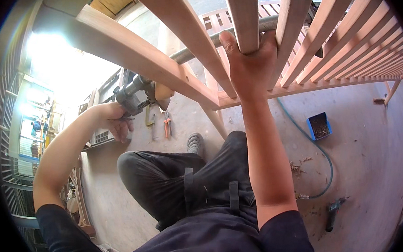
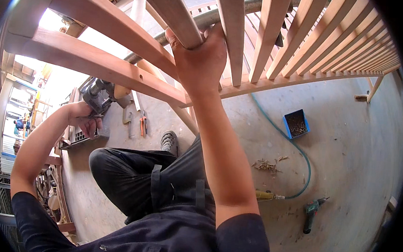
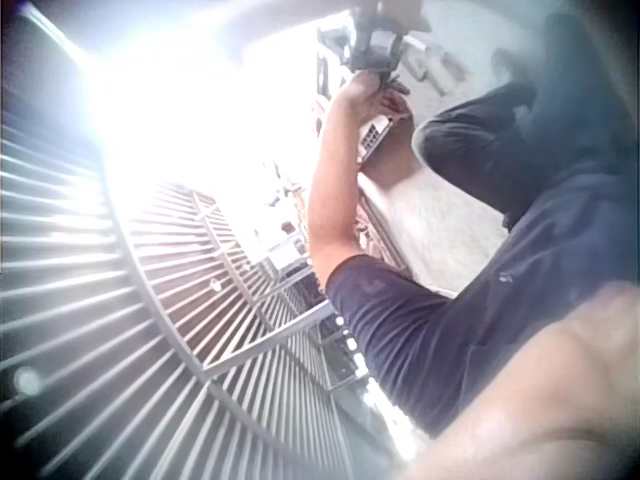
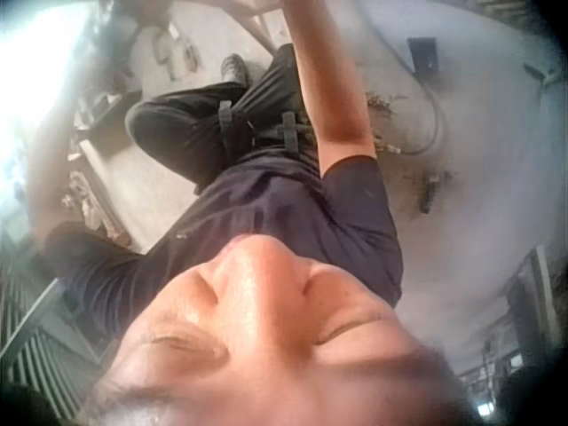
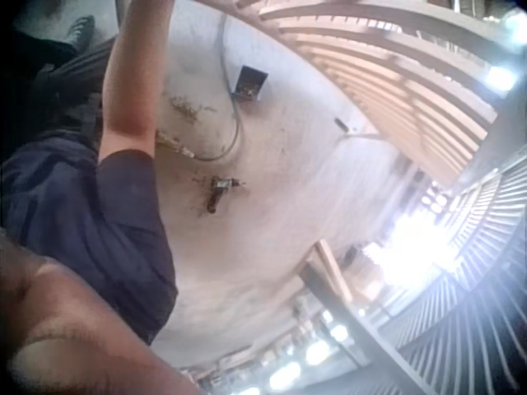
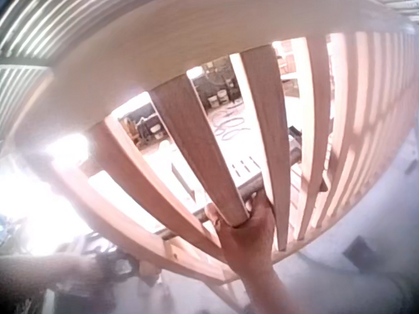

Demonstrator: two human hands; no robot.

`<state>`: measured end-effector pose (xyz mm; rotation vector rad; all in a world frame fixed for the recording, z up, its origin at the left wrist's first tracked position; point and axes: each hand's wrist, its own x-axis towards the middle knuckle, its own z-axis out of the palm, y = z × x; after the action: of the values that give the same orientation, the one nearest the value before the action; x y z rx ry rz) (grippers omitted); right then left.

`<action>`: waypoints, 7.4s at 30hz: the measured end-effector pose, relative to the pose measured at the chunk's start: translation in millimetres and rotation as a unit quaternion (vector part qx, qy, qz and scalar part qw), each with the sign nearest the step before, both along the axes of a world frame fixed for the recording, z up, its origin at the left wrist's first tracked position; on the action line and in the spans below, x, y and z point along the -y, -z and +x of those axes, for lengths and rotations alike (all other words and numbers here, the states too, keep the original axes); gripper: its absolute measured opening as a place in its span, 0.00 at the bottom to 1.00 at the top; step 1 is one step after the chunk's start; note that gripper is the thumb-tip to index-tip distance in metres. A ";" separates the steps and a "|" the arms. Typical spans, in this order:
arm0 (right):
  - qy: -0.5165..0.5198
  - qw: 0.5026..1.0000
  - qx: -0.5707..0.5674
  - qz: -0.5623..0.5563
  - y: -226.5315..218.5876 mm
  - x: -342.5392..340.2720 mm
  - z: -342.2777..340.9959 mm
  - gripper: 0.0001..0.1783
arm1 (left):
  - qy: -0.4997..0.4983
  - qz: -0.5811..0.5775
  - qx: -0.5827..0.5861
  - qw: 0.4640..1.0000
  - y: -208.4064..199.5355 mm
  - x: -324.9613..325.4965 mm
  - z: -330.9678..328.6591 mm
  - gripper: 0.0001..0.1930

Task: The person assembles a wooden chair by inserting screws into pre-drilled holes and tightening them with a power drill. They use a clamp to hold the chair frame steady during the process.

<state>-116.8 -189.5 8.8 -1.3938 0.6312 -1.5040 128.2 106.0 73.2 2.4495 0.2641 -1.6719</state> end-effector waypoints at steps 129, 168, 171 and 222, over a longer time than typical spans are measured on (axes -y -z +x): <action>-0.619 0.658 0.153 0.401 79.7 -105.0 -79.0 0.21 | 0.067 -0.654 0.105 0.747 64.0 125.0 -198.1 0.19; -0.602 0.641 0.045 0.474 86.9 -133.7 -98.5 0.64 | -0.084 -0.696 -0.105 0.706 72.6 147.0 -197.5 0.12; -0.598 0.631 0.038 0.493 85.5 -132.0 -100.5 0.64 | -0.089 -0.693 -0.088 0.710 72.8 147.4 -200.5 0.12; -0.595 0.642 -0.012 0.483 93.4 -120.1 -99.2 0.68 | -0.069 -0.674 0.114 0.726 73.8 144.5 -221.6 0.13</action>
<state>-216.0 -69.3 -84.6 -0.6048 0.2643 0.0424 -93.4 -38.6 -0.6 1.3520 -0.6008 -0.8303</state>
